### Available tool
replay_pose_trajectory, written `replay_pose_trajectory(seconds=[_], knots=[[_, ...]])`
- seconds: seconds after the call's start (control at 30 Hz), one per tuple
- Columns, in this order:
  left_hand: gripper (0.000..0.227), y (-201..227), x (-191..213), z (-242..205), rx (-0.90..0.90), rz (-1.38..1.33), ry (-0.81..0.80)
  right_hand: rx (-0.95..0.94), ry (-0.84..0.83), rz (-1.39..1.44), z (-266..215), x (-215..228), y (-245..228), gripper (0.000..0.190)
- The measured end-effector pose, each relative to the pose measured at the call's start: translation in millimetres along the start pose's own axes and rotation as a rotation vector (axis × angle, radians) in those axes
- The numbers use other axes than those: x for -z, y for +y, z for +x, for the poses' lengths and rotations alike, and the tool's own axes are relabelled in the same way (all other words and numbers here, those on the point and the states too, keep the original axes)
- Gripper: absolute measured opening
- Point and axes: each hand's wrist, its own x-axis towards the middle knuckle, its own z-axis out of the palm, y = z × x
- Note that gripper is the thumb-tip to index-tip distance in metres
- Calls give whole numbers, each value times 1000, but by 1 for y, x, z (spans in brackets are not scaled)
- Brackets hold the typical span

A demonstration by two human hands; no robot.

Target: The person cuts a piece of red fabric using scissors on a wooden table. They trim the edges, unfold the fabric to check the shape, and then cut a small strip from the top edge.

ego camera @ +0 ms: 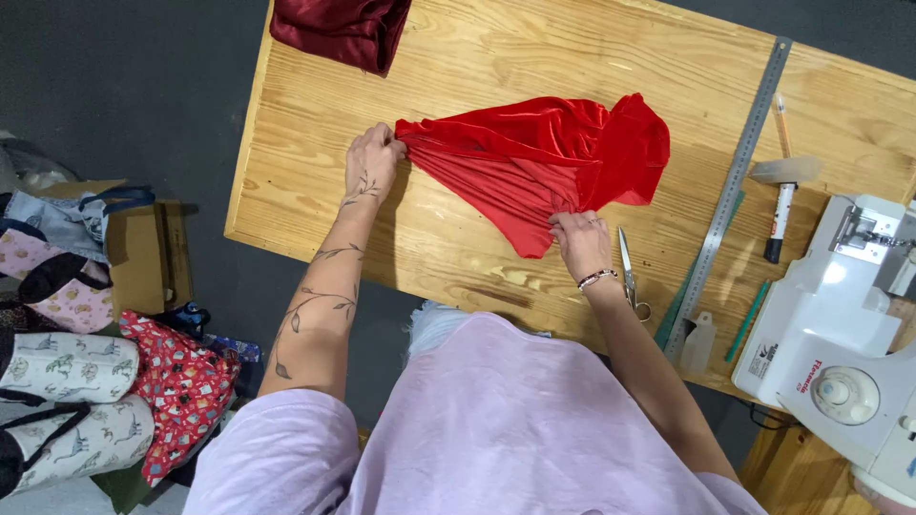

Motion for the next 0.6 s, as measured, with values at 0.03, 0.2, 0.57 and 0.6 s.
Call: replay_pose_trajectory(seconds=[0.03,0.2,0.57,0.6], knots=[[5,4,1,0,-2,-1,-1,-2,0,0,1,0,-1,14],[4,33,30,-6,88,-72,-37,5,27,33,3,4,-8,16],[23,149,65,-84,190,-407,-15,-359,140,48,-89,49,46,23],[23,166,62,-97,141,-419,-77,-460,108,-26,-106,44,57,31]])
